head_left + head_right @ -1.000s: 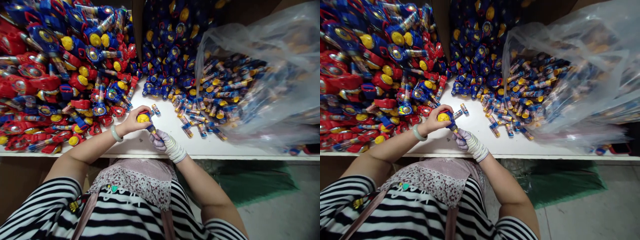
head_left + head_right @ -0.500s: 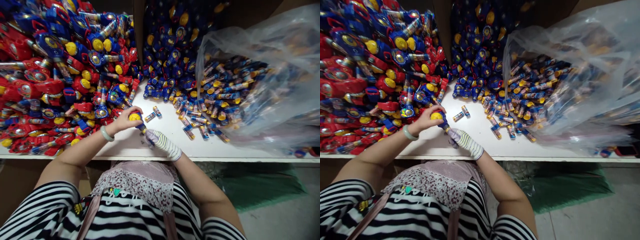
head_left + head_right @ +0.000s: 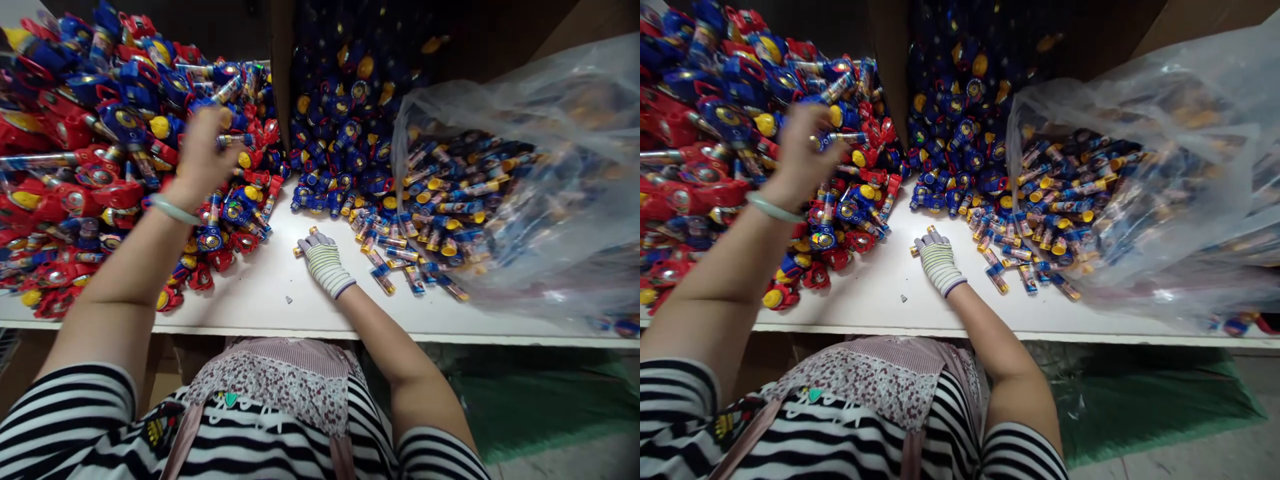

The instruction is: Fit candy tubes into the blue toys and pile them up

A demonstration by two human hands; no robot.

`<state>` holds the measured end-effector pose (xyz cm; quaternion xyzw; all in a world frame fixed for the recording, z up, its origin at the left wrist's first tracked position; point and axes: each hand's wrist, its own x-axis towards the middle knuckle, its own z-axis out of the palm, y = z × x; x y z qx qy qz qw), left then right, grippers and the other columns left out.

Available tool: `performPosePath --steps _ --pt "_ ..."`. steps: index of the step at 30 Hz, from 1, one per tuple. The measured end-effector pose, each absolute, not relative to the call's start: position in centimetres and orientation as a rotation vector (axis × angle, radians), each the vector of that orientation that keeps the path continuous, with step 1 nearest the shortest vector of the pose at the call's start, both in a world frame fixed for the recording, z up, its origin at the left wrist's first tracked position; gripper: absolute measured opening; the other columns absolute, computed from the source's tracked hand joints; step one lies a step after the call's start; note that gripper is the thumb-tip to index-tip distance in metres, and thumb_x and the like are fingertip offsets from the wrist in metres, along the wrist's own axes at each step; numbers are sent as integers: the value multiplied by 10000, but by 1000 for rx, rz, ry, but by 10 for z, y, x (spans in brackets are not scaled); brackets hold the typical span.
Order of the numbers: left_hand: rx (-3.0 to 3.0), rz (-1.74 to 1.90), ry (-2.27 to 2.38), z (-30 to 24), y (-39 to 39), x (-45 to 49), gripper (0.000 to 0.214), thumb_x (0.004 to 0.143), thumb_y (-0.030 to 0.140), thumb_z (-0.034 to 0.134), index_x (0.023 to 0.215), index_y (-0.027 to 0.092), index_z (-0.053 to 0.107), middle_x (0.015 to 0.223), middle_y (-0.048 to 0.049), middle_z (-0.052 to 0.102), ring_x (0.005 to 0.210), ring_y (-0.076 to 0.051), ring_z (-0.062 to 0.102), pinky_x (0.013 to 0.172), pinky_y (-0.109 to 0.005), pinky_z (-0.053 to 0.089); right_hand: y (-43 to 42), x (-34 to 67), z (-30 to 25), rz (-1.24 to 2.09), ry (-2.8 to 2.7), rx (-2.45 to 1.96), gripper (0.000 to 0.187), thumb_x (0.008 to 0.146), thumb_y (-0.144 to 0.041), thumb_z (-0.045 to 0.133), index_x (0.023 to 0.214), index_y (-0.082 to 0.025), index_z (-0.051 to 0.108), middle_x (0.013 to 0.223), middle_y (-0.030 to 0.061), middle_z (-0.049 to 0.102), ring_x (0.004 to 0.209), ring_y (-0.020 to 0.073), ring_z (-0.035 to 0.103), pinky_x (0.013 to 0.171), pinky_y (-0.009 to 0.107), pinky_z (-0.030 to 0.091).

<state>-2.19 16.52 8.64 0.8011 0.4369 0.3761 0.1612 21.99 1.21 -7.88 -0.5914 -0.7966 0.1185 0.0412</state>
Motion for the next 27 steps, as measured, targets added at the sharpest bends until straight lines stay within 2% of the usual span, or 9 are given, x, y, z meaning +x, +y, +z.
performPosePath --steps 2,3,6,9,12,15,19,24,27 --pt "2654 625 993 31 153 44 509 799 258 675 1281 169 539 1265 -53 579 1177 -228 463 1034 -392 353 12 222 -81 350 -2455 -1820 280 932 -206 494 1153 -176 663 1191 143 658 1272 301 447 981 429 362" --pt "2771 425 899 8 148 74 563 800 219 668 1340 174 513 1331 -87 545 1213 -259 453 1034 -406 349 10 224 -81 341 -2451 -1825 256 922 -231 518 1115 -169 674 1164 144 663 1236 300 471 979 424 362" --pt "2915 134 974 -36 143 133 571 835 139 587 1396 175 483 1324 -186 522 1204 -343 472 957 -461 380 -3 235 -81 318 -2424 -1842 235 882 -271 571 1051 -151 682 1115 142 669 1117 291 532 964 410 376" --pt "2895 28 1037 -48 145 143 406 849 78 503 1248 103 581 1172 -224 574 1109 -343 533 898 -457 409 -20 253 -81 357 -2325 -1870 236 853 -278 596 1031 -147 678 1072 136 684 1041 289 572 934 402 406" --pt "2655 246 1012 -48 137 120 323 783 128 609 1105 104 607 1097 -183 589 1039 -304 557 892 -424 429 -36 270 -81 470 -2078 -1888 290 869 -309 568 1097 -149 651 1074 137 693 989 278 614 899 394 447" --pt "1968 648 1039 -46 115 91 480 692 244 706 1137 153 550 1019 -89 591 940 -230 578 829 -355 466 -43 277 -79 629 -1827 -1851 360 925 -343 467 1209 -154 583 1068 133 702 924 254 657 830 370 493" --pt "1184 762 879 -45 74 65 527 653 283 688 1147 181 538 947 -26 585 831 -155 589 719 -273 470 -42 264 -67 682 -1804 -1820 372 949 -363 429 1228 -161 568 1110 131 700 929 245 674 803 341 504" --pt "1235 818 951 -40 47 57 386 650 312 754 956 182 558 811 22 553 697 -101 546 607 -206 422 -47 246 -41 604 -2068 -1865 396 972 -394 404 1242 -175 594 1111 123 714 904 248 679 769 320 483" --pt "1262 842 1012 -32 45 59 296 702 352 691 896 174 557 751 20 527 607 -94 524 522 -198 393 -52 246 -30 554 -2139 -1921 424 985 -423 380 1268 -184 585 1134 113 712 879 243 680 743 311 466"
